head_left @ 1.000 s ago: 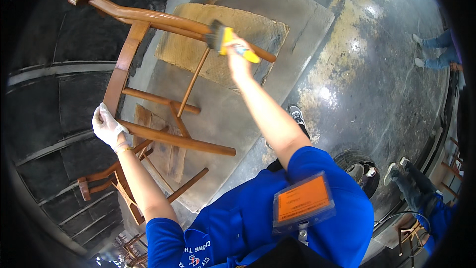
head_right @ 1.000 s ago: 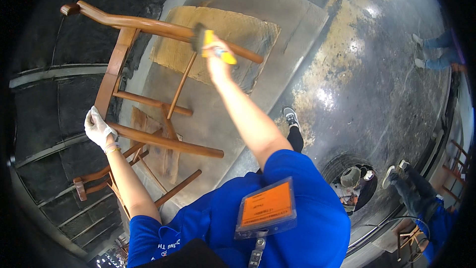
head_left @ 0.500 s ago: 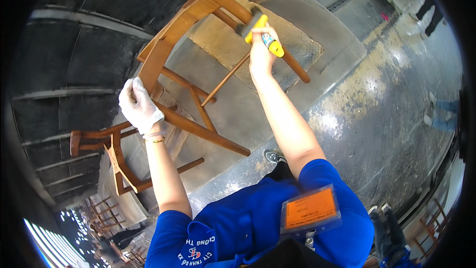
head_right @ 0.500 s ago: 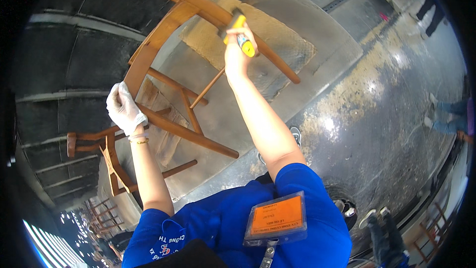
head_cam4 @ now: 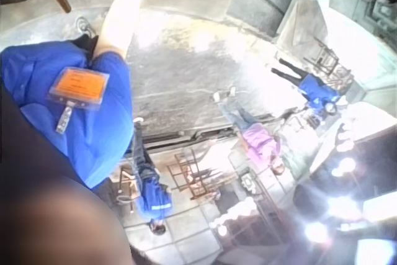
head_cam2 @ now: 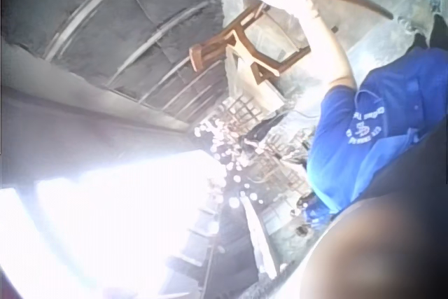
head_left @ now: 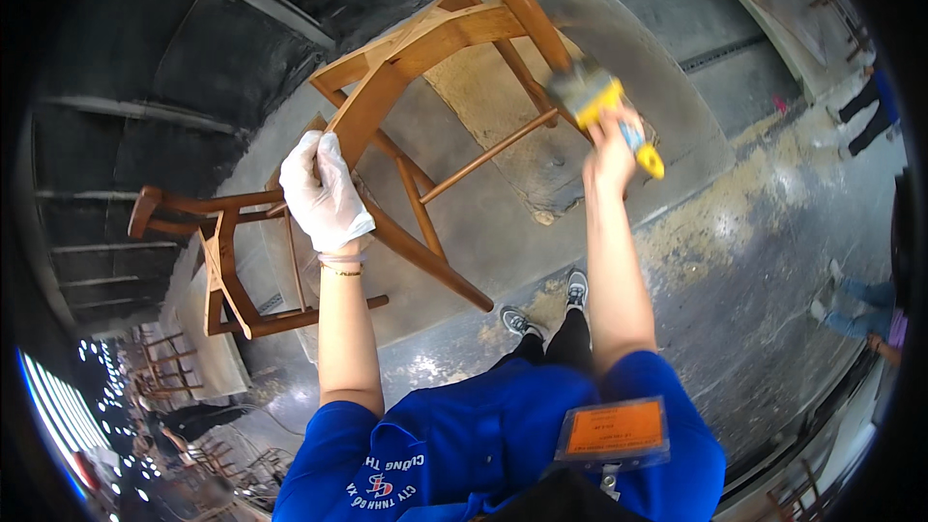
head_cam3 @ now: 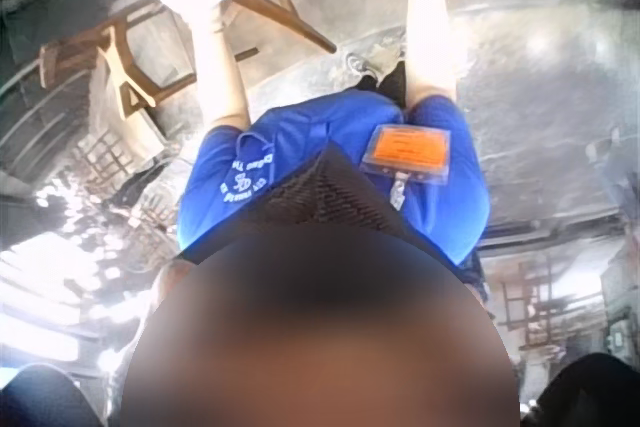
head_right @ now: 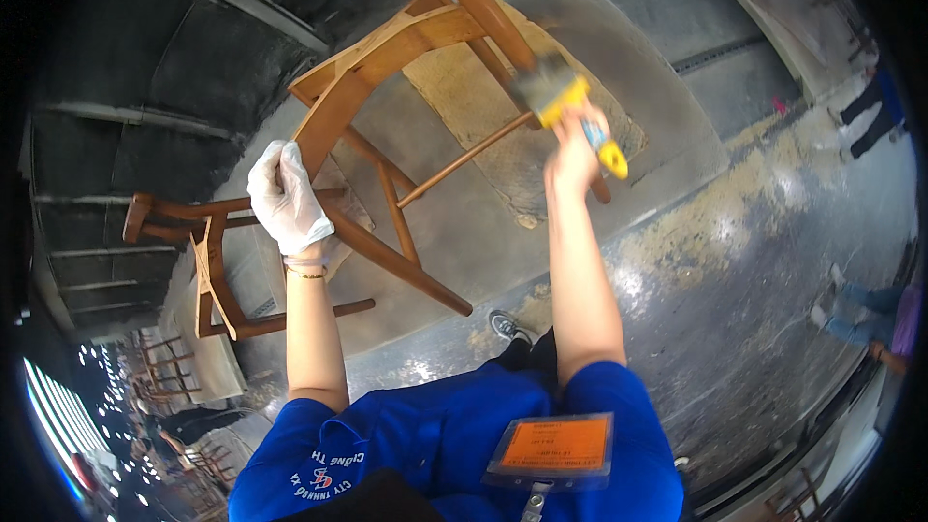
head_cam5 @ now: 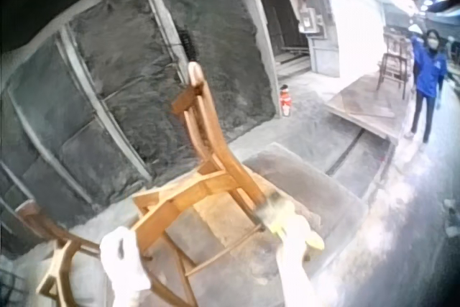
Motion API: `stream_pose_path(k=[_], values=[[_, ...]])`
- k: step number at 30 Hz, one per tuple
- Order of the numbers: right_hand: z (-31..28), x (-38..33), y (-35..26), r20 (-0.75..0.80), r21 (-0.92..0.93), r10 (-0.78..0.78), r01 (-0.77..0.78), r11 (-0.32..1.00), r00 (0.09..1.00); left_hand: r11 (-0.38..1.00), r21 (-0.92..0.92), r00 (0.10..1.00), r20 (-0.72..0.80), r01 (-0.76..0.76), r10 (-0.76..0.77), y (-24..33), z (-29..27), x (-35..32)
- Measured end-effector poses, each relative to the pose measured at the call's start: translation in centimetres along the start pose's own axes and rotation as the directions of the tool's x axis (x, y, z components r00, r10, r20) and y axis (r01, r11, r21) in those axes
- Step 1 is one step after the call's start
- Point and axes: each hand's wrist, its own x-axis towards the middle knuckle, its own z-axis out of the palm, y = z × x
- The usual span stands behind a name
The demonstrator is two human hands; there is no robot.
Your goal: The person uses a yellow-handled brush to sweep dust and debris from the surfaces of wooden chairs. They rotate and reposition each chair to reach all sides, including legs, seat, and backrest, then place the chair back on the floor.
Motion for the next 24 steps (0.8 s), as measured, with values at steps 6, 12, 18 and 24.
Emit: stream_pose_path(k=[6,12,18,24], values=[[1.4,-2.0,0.9,0.842,-0.287,-0.402,0.93,0.23,0.359,1.0,-0.017,0.999,0.03,0.011,-0.01,0.6,0.2,0.9],[10.6,-5.5,7.3,0.919,-0.173,-0.318,0.962,0.211,0.235,0.997,0.059,0.996,0.079,0.041,-0.046,1.1,-0.3,0.8],[9.4,-5.5,5.3,0.982,-0.049,-0.011,0.309,0.95,0.187,0.997,0.002,0.993,0.087,0.079,-0.079,0.9,-0.5,0.9],[11.5,-5.9,4.2,0.854,-0.099,-0.435,0.909,0.405,0.287,0.962,-0.036,0.936,0.242,0.272,-0.255,2.3,-2.2,1.9]])
